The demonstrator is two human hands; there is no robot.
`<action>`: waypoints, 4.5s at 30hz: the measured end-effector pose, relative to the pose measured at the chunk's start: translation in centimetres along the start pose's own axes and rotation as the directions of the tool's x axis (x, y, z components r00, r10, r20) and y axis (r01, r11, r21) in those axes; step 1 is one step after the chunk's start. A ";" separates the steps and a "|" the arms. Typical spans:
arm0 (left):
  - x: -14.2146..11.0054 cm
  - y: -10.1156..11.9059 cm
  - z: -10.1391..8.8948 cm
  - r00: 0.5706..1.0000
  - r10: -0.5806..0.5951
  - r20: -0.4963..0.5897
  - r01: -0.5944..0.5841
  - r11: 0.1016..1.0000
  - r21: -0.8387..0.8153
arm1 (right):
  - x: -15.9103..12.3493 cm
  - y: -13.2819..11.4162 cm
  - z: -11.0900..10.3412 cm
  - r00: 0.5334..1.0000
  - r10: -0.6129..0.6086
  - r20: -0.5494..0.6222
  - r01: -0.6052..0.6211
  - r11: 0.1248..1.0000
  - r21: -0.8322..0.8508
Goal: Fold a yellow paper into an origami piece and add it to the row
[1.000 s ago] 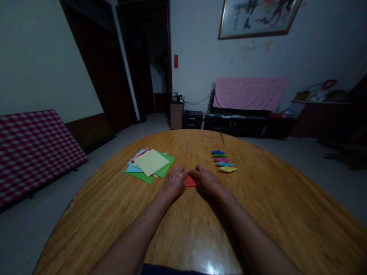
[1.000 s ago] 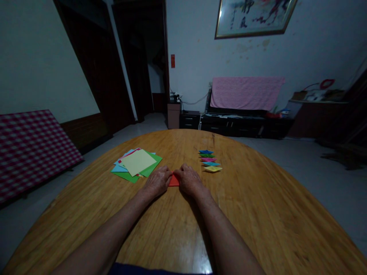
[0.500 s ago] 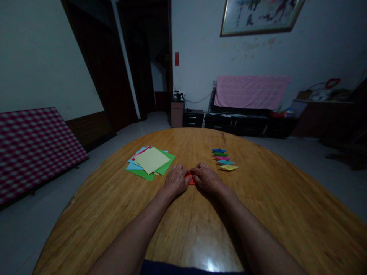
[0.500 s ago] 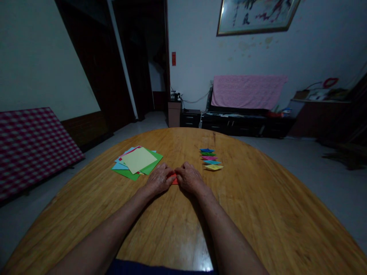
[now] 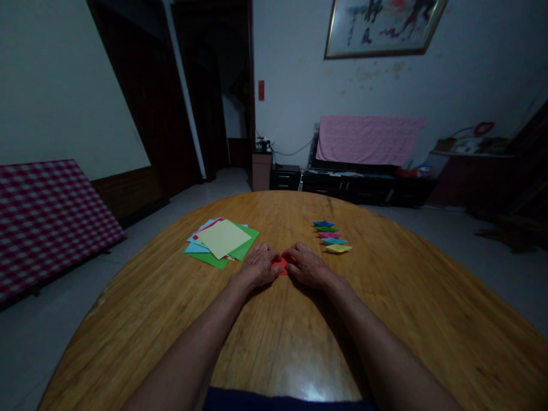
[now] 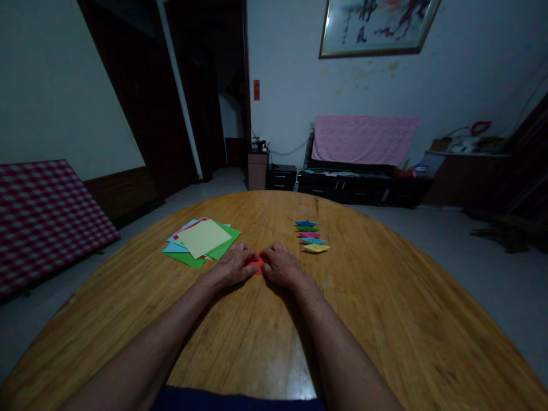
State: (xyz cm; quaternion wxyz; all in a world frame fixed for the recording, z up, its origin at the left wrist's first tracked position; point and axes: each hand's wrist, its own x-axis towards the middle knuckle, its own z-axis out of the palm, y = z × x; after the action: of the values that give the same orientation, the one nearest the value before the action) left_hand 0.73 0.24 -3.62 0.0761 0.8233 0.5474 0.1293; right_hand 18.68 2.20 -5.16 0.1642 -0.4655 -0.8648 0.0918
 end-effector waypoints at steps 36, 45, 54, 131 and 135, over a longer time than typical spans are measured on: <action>-0.8 -2.1 -1.8 0.981 0.114 0.155 -0.077 0.970 -0.228 | -0.5 -0.3 -0.5 0.998 0.004 0.063 -0.002 0.999 -0.041; -0.3 -1.6 0.0 0.996 0.083 0.038 -0.077 0.989 -0.127 | -0.7 -0.7 0.0 1.000 0.009 0.014 -0.008 0.998 -0.061; -0.2 -1.6 -0.4 0.989 0.131 0.073 -0.122 0.986 -0.113 | -0.9 -0.8 -0.8 0.997 0.058 0.055 -0.056 0.997 -0.047; -0.9 -3.7 -2.2 0.961 0.120 0.250 -0.011 0.917 -0.399 | -0.6 1.3 -1.7 0.976 0.214 0.026 -0.214 0.977 -0.022; -1.0 -3.7 -2.1 0.967 0.127 0.223 -0.017 0.900 -0.436 | -0.5 0.5 -1.4 0.975 0.224 0.008 -0.222 0.970 -0.098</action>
State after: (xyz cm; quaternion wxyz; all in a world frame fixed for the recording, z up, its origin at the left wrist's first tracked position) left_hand -3.48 0.72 -2.71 0.3182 0.8155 0.4606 0.1465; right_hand 19.88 2.06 -4.11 0.1220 -0.5661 -0.8120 0.0722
